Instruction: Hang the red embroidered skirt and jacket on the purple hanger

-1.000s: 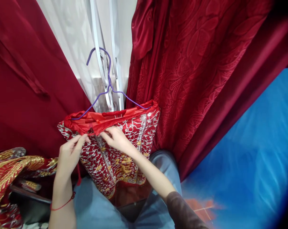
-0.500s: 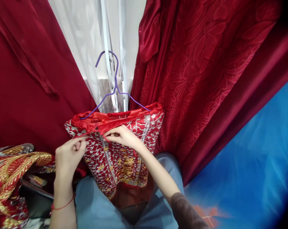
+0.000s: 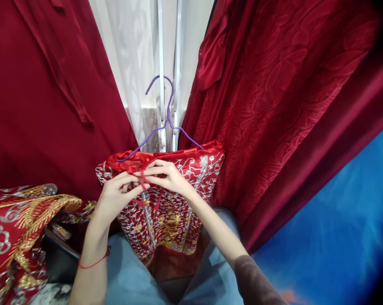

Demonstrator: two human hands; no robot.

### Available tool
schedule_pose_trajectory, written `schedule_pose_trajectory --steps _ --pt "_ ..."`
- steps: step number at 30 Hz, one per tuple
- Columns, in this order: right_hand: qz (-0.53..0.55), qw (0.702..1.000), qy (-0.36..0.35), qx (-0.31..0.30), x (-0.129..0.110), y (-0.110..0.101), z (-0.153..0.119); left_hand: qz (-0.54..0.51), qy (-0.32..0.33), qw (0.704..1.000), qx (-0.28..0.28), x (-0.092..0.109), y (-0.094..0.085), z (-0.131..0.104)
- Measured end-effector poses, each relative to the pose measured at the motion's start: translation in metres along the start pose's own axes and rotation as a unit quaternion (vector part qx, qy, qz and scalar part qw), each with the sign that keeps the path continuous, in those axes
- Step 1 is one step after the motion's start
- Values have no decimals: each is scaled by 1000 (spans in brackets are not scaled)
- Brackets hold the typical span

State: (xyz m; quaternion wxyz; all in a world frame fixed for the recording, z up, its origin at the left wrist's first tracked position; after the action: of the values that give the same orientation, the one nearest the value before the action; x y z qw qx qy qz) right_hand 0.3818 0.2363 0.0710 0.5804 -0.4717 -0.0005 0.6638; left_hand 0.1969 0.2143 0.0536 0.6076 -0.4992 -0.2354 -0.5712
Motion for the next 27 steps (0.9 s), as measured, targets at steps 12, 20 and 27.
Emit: schedule_pose_trajectory --steps 12,20,27 --pt "-385 921 -54 -20 -3 18 0 -86 -47 995 -11 -19 4 10" --pt "-374 926 35 31 -2 12 -1 -109 -36 992 54 -16 12 8" --pt "-412 904 86 73 5 -10 -4 202 12 964 174 -15 -11 4"
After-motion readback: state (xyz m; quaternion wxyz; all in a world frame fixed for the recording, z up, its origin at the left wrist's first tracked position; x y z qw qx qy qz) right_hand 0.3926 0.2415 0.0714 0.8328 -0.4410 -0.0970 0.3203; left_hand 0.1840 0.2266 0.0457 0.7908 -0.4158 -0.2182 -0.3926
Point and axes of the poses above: each hand's wrist, its own z-axis towards the middle knuckle, its own y-axis out of the palm, x = y × z, the point moved 3 cm from there along z, towards the middle knuckle, and after that the axes turned 10 degrees about -x, right-handed, at the moved point
